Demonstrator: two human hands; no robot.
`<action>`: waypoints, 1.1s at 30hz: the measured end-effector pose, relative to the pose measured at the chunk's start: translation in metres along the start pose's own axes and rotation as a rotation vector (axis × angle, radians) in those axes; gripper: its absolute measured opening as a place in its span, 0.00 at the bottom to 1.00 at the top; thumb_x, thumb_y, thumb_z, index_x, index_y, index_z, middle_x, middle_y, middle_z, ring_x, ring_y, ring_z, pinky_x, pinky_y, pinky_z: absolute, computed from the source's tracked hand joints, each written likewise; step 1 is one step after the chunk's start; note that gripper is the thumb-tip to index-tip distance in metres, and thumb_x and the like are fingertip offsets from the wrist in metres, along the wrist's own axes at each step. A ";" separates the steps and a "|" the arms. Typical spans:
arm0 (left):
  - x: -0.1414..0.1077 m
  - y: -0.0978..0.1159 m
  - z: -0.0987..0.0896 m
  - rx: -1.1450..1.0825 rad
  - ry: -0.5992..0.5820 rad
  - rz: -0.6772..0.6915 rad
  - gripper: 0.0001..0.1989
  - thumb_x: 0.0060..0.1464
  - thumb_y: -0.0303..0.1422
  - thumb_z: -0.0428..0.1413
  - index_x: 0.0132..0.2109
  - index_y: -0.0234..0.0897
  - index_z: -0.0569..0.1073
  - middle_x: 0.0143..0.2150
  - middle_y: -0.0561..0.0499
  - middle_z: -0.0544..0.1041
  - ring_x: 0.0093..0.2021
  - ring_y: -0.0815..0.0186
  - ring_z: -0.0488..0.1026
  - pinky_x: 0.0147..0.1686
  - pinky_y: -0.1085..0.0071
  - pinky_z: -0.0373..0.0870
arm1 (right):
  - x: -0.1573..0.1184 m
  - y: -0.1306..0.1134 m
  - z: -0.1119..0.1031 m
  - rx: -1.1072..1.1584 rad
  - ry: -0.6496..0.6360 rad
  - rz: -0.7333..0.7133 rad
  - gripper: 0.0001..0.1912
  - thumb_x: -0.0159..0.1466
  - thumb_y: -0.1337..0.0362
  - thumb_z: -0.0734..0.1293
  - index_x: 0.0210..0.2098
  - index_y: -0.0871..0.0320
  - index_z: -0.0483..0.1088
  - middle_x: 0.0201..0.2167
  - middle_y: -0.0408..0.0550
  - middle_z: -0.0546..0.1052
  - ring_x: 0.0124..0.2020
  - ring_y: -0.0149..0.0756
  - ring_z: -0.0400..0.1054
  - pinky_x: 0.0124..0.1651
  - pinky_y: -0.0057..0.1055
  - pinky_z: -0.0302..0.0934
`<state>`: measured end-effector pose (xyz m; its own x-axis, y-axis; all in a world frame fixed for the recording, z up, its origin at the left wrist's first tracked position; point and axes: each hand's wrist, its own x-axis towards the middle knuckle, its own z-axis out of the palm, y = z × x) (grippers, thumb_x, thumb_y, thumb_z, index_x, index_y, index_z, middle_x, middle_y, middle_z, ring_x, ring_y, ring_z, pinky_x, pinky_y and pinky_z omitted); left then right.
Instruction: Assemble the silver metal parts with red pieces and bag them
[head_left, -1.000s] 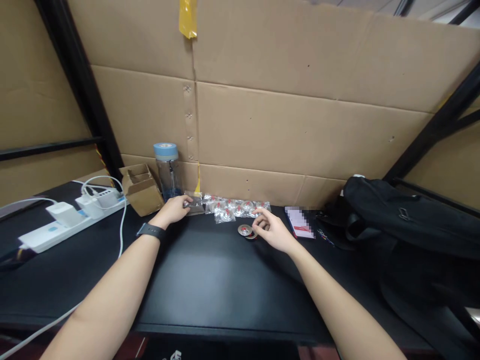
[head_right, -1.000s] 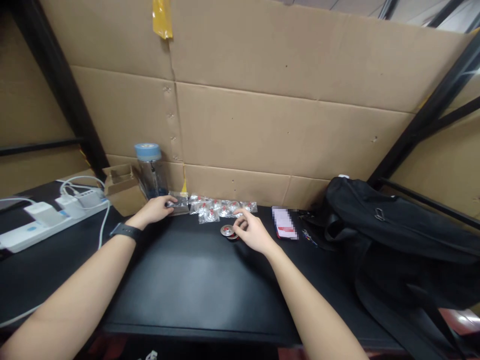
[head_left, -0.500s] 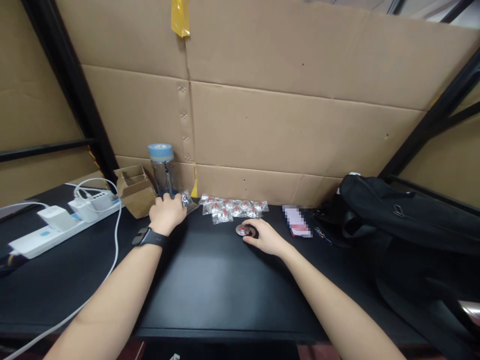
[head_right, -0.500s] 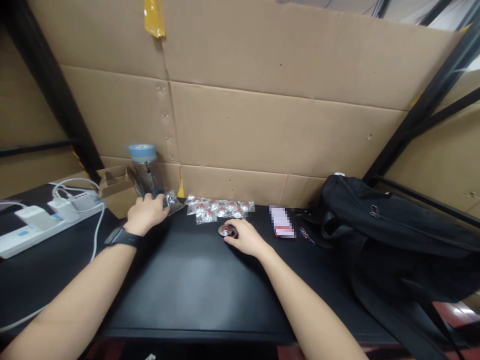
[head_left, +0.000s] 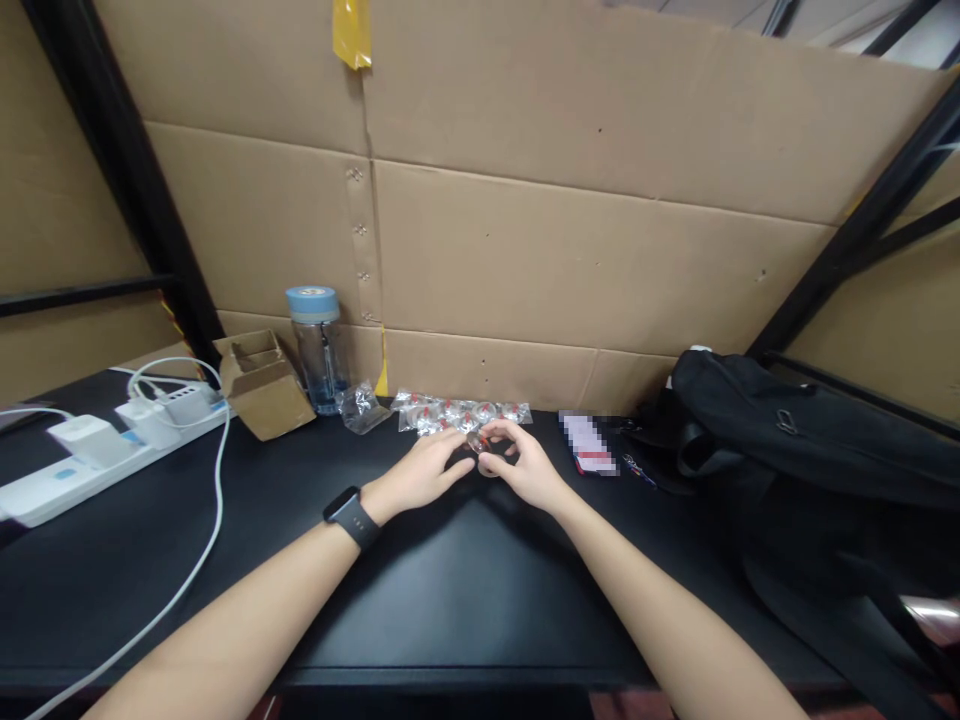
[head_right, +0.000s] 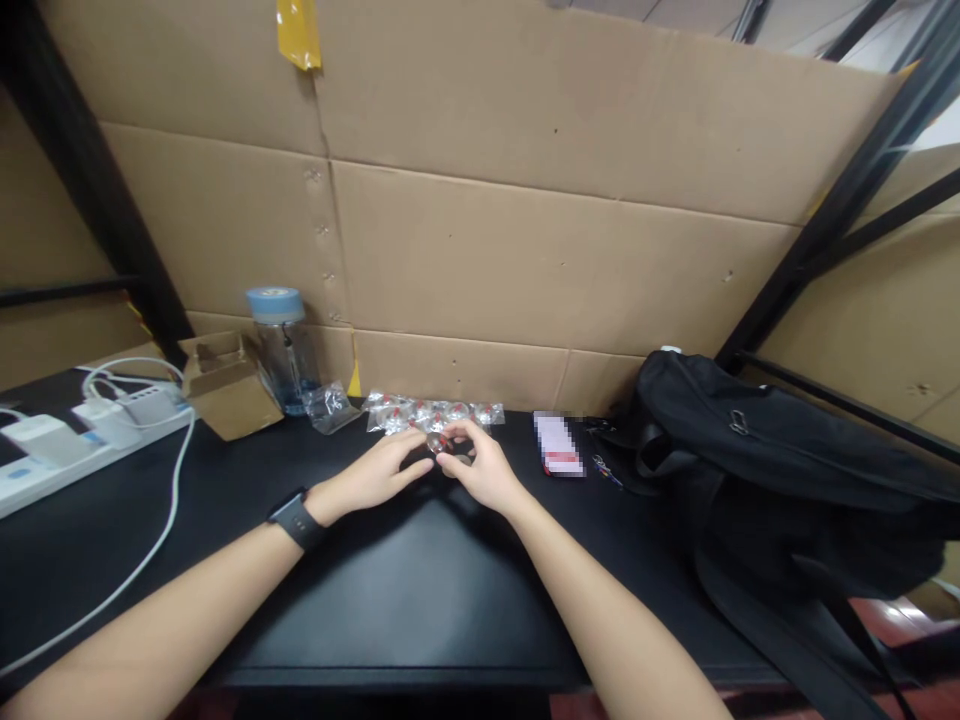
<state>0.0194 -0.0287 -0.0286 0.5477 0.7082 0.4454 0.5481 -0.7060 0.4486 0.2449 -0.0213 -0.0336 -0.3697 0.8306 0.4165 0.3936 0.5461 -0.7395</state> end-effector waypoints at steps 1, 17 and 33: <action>0.001 0.005 0.001 -0.030 0.053 0.019 0.11 0.66 0.37 0.51 0.48 0.38 0.75 0.46 0.44 0.78 0.46 0.60 0.75 0.49 0.65 0.69 | 0.000 -0.003 -0.001 0.086 0.002 0.008 0.19 0.61 0.60 0.72 0.51 0.51 0.68 0.51 0.49 0.77 0.52 0.41 0.71 0.49 0.36 0.63; -0.010 -0.008 -0.028 0.366 -0.094 -0.039 0.04 0.57 0.32 0.58 0.33 0.40 0.76 0.39 0.47 0.79 0.46 0.55 0.73 0.50 0.58 0.58 | 0.003 0.011 -0.043 -0.334 -0.058 0.001 0.19 0.51 0.65 0.74 0.43 0.53 0.72 0.37 0.45 0.77 0.39 0.39 0.70 0.43 0.34 0.62; -0.005 -0.003 -0.006 0.165 -0.046 0.061 0.12 0.67 0.32 0.48 0.49 0.42 0.76 0.48 0.46 0.77 0.51 0.58 0.72 0.55 0.60 0.65 | 0.007 0.034 -0.034 -0.339 -0.231 -0.131 0.08 0.63 0.66 0.73 0.40 0.47 0.82 0.52 0.50 0.74 0.56 0.46 0.68 0.62 0.48 0.58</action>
<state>0.0111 -0.0300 -0.0280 0.6098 0.6658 0.4300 0.6072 -0.7411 0.2864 0.2846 0.0074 -0.0377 -0.5988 0.7264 0.3372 0.5707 0.6825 -0.4566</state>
